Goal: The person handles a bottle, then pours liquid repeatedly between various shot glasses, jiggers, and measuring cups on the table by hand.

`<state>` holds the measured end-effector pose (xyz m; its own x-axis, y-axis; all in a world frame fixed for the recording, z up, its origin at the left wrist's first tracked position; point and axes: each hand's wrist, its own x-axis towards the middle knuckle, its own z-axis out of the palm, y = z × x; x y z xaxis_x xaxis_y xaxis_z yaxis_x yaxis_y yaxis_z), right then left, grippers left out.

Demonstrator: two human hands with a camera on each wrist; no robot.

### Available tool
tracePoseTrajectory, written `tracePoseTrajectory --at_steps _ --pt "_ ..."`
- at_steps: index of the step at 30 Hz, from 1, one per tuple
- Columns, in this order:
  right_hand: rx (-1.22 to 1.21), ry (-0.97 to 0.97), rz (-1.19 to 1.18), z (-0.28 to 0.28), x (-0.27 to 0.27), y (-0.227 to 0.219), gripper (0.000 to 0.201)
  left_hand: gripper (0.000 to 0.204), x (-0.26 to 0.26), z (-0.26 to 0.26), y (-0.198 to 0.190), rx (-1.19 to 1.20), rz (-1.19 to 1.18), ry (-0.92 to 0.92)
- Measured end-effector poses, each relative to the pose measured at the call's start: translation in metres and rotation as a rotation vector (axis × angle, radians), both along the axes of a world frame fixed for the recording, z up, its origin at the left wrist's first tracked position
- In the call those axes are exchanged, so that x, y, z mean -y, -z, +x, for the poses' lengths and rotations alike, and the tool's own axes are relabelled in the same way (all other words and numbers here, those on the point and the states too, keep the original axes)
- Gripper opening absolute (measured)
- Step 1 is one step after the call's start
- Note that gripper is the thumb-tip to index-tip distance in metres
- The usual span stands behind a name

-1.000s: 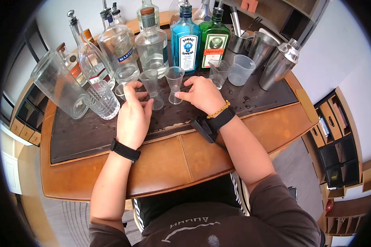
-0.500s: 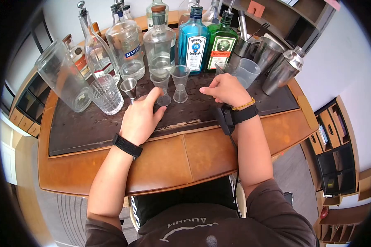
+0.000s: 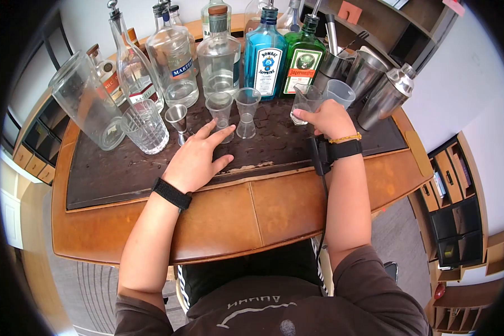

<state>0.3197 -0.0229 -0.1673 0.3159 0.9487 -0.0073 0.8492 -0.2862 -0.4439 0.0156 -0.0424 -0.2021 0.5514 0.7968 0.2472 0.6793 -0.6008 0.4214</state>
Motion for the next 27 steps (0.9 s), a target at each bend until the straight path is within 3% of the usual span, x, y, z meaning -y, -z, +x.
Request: tracePoseTrajectory --at_steps 5,8,11,21,27 --pt "-0.065 0.072 -0.004 0.002 -0.008 0.010 0.072 0.062 0.001 0.000 0.002 -0.022 0.006 -0.010" --pt "0.009 0.050 0.159 0.008 -0.014 0.024 0.072 0.062 0.004 0.000 0.000 -0.047 0.036 -0.044" --pt "-0.197 -0.017 0.202 0.011 -0.015 0.027 0.078 0.060 0.005 0.000 0.000 -0.067 0.065 -0.090" --pt "-0.289 0.013 0.283 0.006 -0.017 0.023 0.054 0.060 0.008 0.000 -0.002 -0.098 0.076 -0.135" --pt "-0.411 0.038 0.782 0.005 -0.017 0.012 0.052 0.061 0.008 0.000 -0.003 -0.102 0.060 -0.131"
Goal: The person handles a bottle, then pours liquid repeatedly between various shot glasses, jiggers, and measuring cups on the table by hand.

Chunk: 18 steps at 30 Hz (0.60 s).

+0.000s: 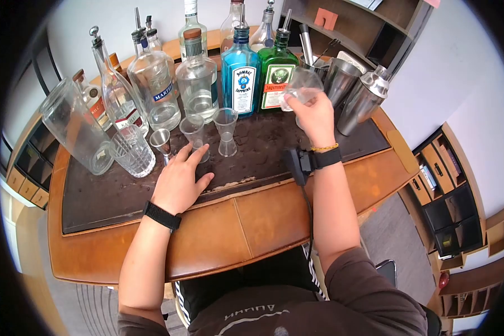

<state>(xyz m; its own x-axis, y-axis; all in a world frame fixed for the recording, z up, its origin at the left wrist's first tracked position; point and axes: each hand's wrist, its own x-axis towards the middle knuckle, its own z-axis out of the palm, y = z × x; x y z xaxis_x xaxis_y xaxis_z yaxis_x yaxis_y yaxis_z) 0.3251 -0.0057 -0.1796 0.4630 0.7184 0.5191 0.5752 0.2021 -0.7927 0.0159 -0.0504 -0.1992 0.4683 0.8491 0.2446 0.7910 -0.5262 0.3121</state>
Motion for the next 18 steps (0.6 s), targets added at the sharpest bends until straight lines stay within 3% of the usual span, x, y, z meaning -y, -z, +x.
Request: tracePoseTrajectory --at_steps 6,10,18 --pt "-0.052 0.214 0.281 0.004 0.013 -0.019 0.046 0.061 0.000 0.001 -0.001 0.022 -0.014 0.016" --pt "0.024 0.364 0.210 0.014 0.023 -0.025 0.048 0.061 0.001 0.002 -0.001 0.027 -0.023 0.014" --pt "0.131 0.453 0.283 0.040 0.012 -0.009 0.058 0.062 0.000 0.002 0.000 0.030 -0.020 0.012"
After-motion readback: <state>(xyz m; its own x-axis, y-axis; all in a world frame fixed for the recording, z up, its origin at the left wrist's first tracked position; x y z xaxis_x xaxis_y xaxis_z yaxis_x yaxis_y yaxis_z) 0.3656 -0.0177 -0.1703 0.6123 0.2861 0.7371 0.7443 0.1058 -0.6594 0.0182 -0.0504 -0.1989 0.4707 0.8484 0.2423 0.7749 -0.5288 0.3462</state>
